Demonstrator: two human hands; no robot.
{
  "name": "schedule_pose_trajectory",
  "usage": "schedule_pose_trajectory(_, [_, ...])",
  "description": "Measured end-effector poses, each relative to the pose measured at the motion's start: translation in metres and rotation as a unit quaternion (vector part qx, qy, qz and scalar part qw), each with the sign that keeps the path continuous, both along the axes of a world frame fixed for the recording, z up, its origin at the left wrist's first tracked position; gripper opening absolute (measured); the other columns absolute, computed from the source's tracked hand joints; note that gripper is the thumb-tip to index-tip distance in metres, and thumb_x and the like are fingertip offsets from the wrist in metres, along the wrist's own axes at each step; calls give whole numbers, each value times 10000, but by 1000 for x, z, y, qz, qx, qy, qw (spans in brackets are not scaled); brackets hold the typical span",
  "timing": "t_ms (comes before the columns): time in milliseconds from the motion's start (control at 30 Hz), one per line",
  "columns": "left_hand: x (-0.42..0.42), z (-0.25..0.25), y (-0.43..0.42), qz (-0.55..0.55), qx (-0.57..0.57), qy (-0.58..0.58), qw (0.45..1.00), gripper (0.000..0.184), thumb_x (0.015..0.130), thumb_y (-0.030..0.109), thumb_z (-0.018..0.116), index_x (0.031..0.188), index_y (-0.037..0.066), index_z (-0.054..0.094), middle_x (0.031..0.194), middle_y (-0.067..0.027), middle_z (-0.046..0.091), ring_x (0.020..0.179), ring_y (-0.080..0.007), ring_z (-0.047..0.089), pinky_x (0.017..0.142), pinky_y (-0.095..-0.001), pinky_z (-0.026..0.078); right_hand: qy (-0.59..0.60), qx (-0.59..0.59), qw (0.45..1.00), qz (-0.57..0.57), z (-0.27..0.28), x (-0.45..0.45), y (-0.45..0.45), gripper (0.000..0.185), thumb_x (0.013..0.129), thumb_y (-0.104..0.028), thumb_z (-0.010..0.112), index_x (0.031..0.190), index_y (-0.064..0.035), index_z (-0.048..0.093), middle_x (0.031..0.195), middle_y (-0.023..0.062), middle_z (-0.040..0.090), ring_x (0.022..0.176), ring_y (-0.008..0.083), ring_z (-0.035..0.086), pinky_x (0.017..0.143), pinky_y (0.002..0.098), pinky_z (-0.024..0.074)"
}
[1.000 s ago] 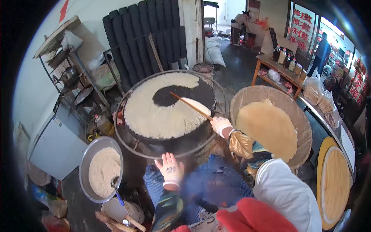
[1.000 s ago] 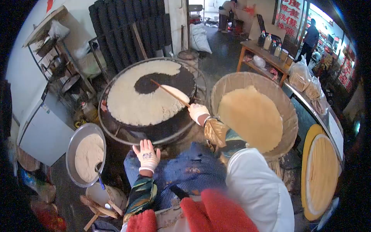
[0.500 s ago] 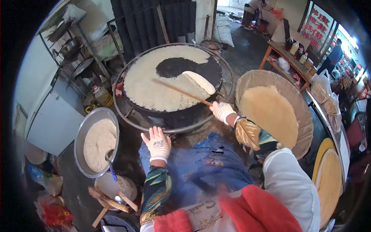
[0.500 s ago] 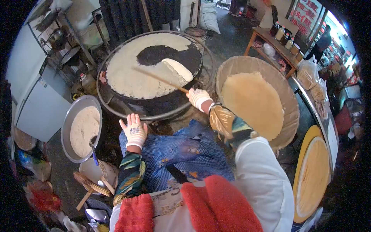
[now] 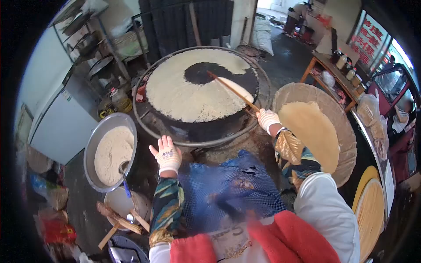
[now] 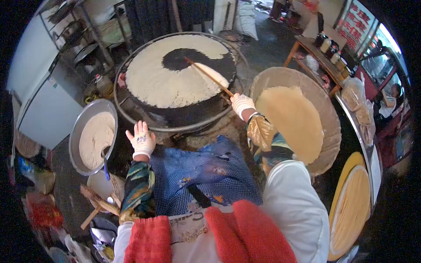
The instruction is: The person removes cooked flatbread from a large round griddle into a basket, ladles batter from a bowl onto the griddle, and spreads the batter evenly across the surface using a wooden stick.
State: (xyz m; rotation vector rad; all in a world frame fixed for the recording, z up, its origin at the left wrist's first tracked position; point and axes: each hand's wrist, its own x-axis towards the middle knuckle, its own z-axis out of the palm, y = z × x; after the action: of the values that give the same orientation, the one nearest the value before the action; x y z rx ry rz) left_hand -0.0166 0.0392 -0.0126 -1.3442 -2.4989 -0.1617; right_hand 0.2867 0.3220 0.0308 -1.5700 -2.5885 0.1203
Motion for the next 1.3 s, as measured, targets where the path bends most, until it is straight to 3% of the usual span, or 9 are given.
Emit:
schedule_pose_trajectory(133, [29, 27, 6, -23, 5, -46, 999, 541, 778, 335, 603, 1225, 44, 512, 1357, -133, 462, 1279, -303, 396, 1065, -634, 146, -67, -15, 994, 88, 17, -14, -30, 369, 944, -355, 418, 1040, -40, 586, 925, 235, 660, 887, 361, 649, 765, 474, 493])
schedule_pose_trajectory(233, [84, 30, 15, -135, 20, -96, 986, 562, 783, 340, 595, 1242, 29, 503, 1341, -152, 478, 1279, -316, 398, 1064, -646, 129, -50, -22, 998, -11, -1, -12, -4, 372, 955, -356, 391, 1008, -50, 596, 943, 221, 663, 908, 351, 648, 797, 459, 499])
schedule_pose_trajectory(433, [91, -1, 9, -132, 15, -14, 991, 679, 787, 358, 579, 1314, -44, 429, 1399, -202, 413, 1344, -346, 321, 1083, -654, 63, -51, -26, 996, 66, 17, -29, -35, 384, 944, -384, 412, 971, -46, 592, 903, 218, 659, 887, 387, 633, 794, 484, 486])
schedule_pose_trajectory(567, [77, 7, 3, -134, 15, -18, 991, 649, 794, 339, 582, 1298, -48, 445, 1377, -208, 430, 1321, -348, 349, 1082, -648, 93, -2, -40, 998, -40, -4, -15, 2, 368, 944, -352, 395, 973, -54, 610, 913, 220, 660, 893, 372, 637, 803, 484, 485])
schedule_pose_trajectory(667, [66, 11, -5, -154, 48, -28, 986, 627, 766, 280, 607, 1277, -46, 444, 1344, -222, 445, 1294, -352, 378, 1081, -641, 108, -88, 52, 985, 137, -17, -18, 15, 359, 938, -330, 396, 920, -59, 631, 875, 189, 672, 790, 362, 662, 727, 484, 515])
schedule_pose_trajectory(833, [54, 9, -2, -116, 24, 4, 993, 603, 786, 313, 579, 1258, -48, 474, 1342, -202, 457, 1305, -344, 361, 1089, -641, 74, 9, -51, 998, -19, -17, -17, 7, 377, 950, -368, 401, 1014, -54, 600, 926, 207, 669, 888, 362, 647, 790, 476, 488])
schedule_pose_trajectory(1033, [32, 19, -1, -86, -22, -3, 996, 588, 797, 341, 545, 1247, -36, 512, 1347, -174, 474, 1306, -319, 372, 1090, -649, 52, -19, -34, 996, 83, -3, -28, -11, 369, 945, -361, 415, 1024, -49, 594, 915, 211, 664, 874, 370, 643, 806, 464, 490])
schedule_pose_trajectory(1133, [28, 23, 0, -62, -57, -4, 996, 597, 811, 363, 525, 1270, -18, 505, 1364, -159, 464, 1320, -302, 355, 1093, -643, 45, 4, -32, 999, -19, -15, -20, 11, 364, 952, -352, 404, 1002, -56, 610, 935, 193, 670, 887, 357, 645, 800, 457, 493])
schedule_pose_trajectory(1300, [13, 28, 0, -25, -106, -27, 994, 599, 834, 392, 500, 1310, 29, 490, 1411, -124, 425, 1337, -276, 334, 1098, -631, 41, -8, -44, 998, 46, 12, -33, -19, 374, 948, -349, 411, 990, -41, 619, 948, 204, 666, 904, 361, 643, 816, 458, 491])
